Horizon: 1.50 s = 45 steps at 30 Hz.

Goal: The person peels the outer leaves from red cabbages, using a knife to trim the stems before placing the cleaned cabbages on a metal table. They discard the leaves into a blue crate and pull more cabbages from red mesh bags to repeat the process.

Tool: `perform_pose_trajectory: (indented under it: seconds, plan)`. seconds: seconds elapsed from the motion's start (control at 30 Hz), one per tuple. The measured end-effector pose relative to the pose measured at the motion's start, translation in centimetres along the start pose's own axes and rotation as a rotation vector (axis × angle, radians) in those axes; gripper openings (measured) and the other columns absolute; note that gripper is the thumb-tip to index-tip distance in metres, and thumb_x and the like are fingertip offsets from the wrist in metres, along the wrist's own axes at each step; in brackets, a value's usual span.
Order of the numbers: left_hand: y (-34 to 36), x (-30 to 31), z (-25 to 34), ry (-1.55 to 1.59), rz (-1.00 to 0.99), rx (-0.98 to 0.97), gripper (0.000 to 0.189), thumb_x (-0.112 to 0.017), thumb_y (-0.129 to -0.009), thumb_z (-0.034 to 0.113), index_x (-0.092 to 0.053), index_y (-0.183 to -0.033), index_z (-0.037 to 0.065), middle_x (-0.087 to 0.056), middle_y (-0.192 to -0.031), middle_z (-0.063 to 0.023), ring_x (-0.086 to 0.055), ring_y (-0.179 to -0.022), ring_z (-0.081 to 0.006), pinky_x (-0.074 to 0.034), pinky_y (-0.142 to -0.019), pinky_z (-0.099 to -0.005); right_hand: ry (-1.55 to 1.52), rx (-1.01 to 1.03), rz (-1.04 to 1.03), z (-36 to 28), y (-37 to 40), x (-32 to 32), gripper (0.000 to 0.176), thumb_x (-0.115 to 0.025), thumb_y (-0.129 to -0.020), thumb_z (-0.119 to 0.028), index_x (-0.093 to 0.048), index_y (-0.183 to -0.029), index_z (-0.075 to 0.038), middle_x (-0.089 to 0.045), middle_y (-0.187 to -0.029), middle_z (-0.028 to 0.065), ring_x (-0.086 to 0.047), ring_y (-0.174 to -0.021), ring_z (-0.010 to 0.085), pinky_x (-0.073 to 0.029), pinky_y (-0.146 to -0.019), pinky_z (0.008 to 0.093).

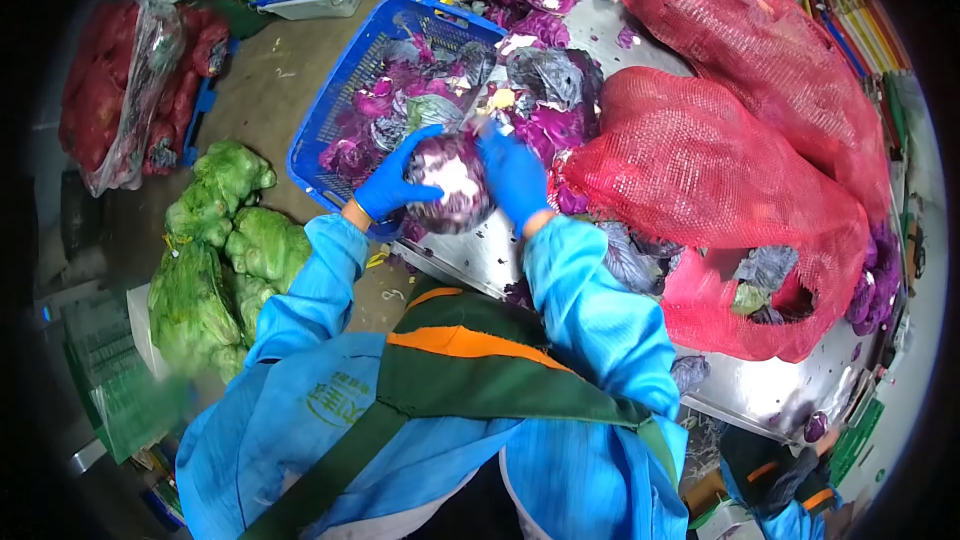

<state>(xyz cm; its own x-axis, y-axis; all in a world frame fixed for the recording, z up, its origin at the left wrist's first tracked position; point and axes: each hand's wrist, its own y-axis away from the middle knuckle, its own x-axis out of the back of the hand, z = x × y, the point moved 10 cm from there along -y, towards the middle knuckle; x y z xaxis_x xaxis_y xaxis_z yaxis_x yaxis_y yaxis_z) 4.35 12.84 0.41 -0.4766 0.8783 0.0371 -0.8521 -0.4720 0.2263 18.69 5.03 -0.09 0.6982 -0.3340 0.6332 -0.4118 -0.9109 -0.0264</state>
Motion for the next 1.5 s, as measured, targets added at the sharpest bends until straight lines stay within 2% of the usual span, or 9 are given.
perform_pose_trajectory:
  seconds: [0.03,0.17,0.43,0.57,0.67,1.0,1.27,1.43,1.5]
  plan:
    - [0.1,-1.0,0.8,-0.224,-0.061,-0.126,0.096,-0.087,-0.062,0.023,-0.035,-0.142,0.008,-0.042,-0.142,-0.0127,-0.039,-0.131,-0.0243,-0.03,-0.11,-0.0374,-0.612,-0.34,-0.026,4.8,-1.1,-1.7,0.039,-0.051,-0.095,-0.035,-0.059,-0.122,-0.007,-0.068,-0.1,0.0207,-0.066,-0.085,0.0389,-0.051,-0.072,0.0436]
    - [0.6,-2.8,1.2,-0.227,-0.129,-0.153,0.107,-0.088,-0.06,0.027,-0.029,-0.147,0.006,-0.037,-0.146,-0.0145,-0.034,-0.135,-0.0256,-0.025,-0.113,-0.038,-0.398,-0.33,-0.024,9.3,0.5,-3.2,0.042,-0.059,-0.093,-0.034,-0.06,-0.121,-0.003,-0.069,-0.085,0.0137,-0.064,-0.076,0.0208,-0.049,-0.07,0.0336]
    - [4.9,-0.5,-5.9,0.449,0.534,0.028,0.094,-0.083,-0.072,0.017,-0.027,-0.146,0.004,-0.044,-0.135,-0.0135,-0.047,-0.12,-0.0209,-0.04,-0.102,-0.0332,-0.716,-0.68,-0.12,7.5,6.8,-2.3,0.041,-0.057,-0.095,-0.031,-0.056,-0.13,-0.009,-0.063,-0.07,0.0004,-0.047,-0.048,0.0044,-0.034,-0.041,0.023]
    - [4.5,-0.2,-5.5,0.375,0.531,0.07,0.091,-0.084,-0.071,0.016,-0.031,-0.144,0.005,-0.047,-0.131,-0.0128,-0.048,-0.118,-0.0205,-0.042,-0.1,-0.0328,-0.095,-0.048,-0.017,-1.3,4.6,3.7,0.056,-0.053,-0.095,-0.034,-0.034,-0.146,-0.021,-0.064,-0.108,0.0232,-0.064,-0.09,0.0412,-0.052,-0.073,0.0456]
    - [3.8,-1.2,-4.3,0.295,0.453,0.002,0.091,-0.085,-0.069,0.014,-0.032,-0.143,0.004,-0.047,-0.13,-0.0128,-0.049,-0.118,-0.0208,-0.043,-0.099,-0.0331,0.08,0.218,-0.115,-4.4,4.0,2.4,0.056,-0.052,-0.095,-0.037,-0.033,-0.146,-0.025,-0.058,-0.121,0.0239,-0.064,-0.096,0.0399,-0.052,-0.076,0.0443]
    - [2.6,-3.1,-1.3,-0.094,0.262,-0.133,0.092,-0.087,-0.065,0.016,-0.036,-0.141,0.005,-0.044,-0.139,-0.0111,-0.043,-0.126,-0.0217,-0.034,-0.108,-0.0361,-0.126,-0.239,0.044,9.1,0.7,-0.9,0.037,-0.054,-0.094,-0.032,-0.06,-0.12,-0.007,-0.065,-0.104,0.0226,-0.063,-0.094,0.0387,-0.049,-0.078,0.0419]
    - [5.0,-2.3,-6.5,0.191,0.612,-0.091,0.098,-0.086,-0.067,0.019,-0.028,-0.144,0.0,-0.037,-0.141,-0.0178,-0.041,-0.127,-0.0256,-0.034,-0.107,-0.0368,-0.279,-0.268,0.027,6.5,4.9,1.8,0.037,-0.056,-0.094,-0.029,-0.057,-0.126,-0.009,-0.065,-0.109,0.0203,-0.065,-0.095,0.0329,-0.05,-0.079,0.0371]
    - [4.2,-2.9,-2.7,-0.038,0.495,-0.11,0.107,-0.089,-0.064,0.028,-0.025,-0.145,0.001,-0.036,-0.143,-0.017,-0.037,-0.131,-0.0259,-0.031,-0.11,-0.0379,0.036,0.332,-0.12,-5.1,4.3,4.7,0.052,-0.054,-0.094,-0.032,-0.037,-0.143,-0.023,-0.06,-0.121,0.0162,-0.064,-0.091,0.0373,-0.052,-0.074,0.0434]
    - [3.6,-2.9,-2.9,-0.072,0.451,-0.114,0.107,-0.089,-0.064,0.029,-0.025,-0.145,0.002,-0.036,-0.143,-0.0168,-0.037,-0.132,-0.0263,-0.03,-0.11,-0.0382,0.12,0.28,-0.281,-5.6,3.0,3.6,0.05,-0.052,-0.094,-0.034,-0.04,-0.141,-0.023,-0.059,-0.122,0.0161,-0.065,-0.09,0.0362,-0.052,-0.074,0.0432]
